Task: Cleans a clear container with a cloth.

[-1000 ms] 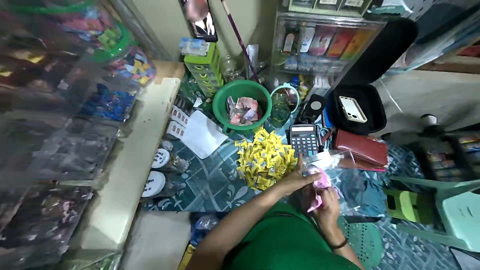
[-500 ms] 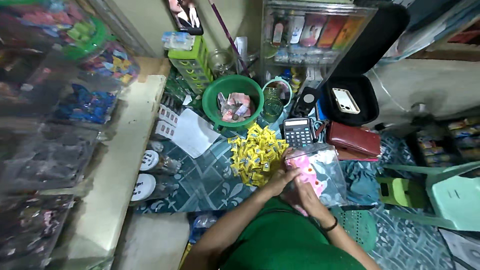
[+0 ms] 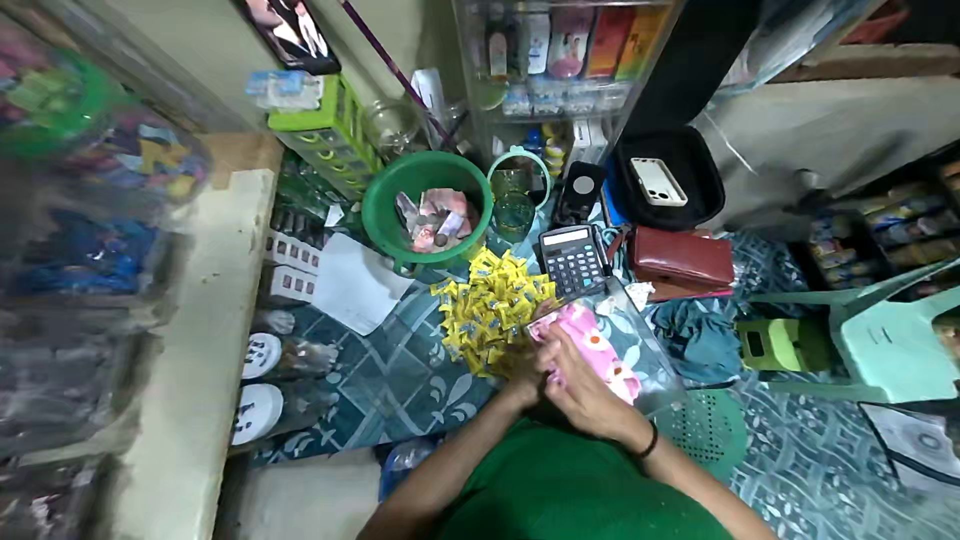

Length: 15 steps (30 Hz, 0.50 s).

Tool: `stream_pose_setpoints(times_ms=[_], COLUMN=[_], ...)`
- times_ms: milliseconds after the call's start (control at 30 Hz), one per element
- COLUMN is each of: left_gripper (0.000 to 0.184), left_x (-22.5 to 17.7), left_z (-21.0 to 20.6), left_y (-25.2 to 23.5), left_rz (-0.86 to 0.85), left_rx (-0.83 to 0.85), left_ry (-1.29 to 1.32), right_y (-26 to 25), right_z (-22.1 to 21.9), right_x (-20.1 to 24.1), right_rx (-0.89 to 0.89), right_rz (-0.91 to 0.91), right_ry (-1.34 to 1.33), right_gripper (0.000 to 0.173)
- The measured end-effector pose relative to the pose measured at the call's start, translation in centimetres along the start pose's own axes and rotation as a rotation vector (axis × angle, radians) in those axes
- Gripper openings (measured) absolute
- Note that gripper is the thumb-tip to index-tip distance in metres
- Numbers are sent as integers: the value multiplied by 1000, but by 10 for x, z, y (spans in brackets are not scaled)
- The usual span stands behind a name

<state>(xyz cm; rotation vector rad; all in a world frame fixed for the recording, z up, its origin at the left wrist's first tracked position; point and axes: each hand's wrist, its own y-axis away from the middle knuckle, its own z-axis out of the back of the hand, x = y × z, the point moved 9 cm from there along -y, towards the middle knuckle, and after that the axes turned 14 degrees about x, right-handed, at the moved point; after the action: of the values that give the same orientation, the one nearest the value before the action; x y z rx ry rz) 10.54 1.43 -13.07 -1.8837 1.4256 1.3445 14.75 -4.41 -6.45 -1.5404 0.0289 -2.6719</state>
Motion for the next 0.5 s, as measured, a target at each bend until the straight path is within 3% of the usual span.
stream_pose_setpoints(times_ms=[67, 133, 200, 267, 367, 500], left_gripper=[98, 119, 119, 117, 111, 103], left_x=[-14, -21, -18, -15, -17, -20], left_z=[-1, 0, 1, -1, -9, -22], left_y=[0, -2, 0, 0, -2, -6], left_rz=[-218, -319, -309, -226, -146, -76], left_rx=[108, 99, 77, 50, 41, 68], left_ry=[-53, -131, -135, -111, -170, -246], right_y=[6, 18, 33, 41, 31, 4], right_z=[-1, -2, 2, 13, 20, 26], right_x=[-18, -31, -44, -52, -41, -42], right_rx=[84, 191, 263, 218, 61, 17], right_rz=[-97, -171, -273, -324, -221, -165], right_ry=[12, 46, 40, 135, 190, -51], right_gripper=[80, 77, 62, 48, 30, 45])
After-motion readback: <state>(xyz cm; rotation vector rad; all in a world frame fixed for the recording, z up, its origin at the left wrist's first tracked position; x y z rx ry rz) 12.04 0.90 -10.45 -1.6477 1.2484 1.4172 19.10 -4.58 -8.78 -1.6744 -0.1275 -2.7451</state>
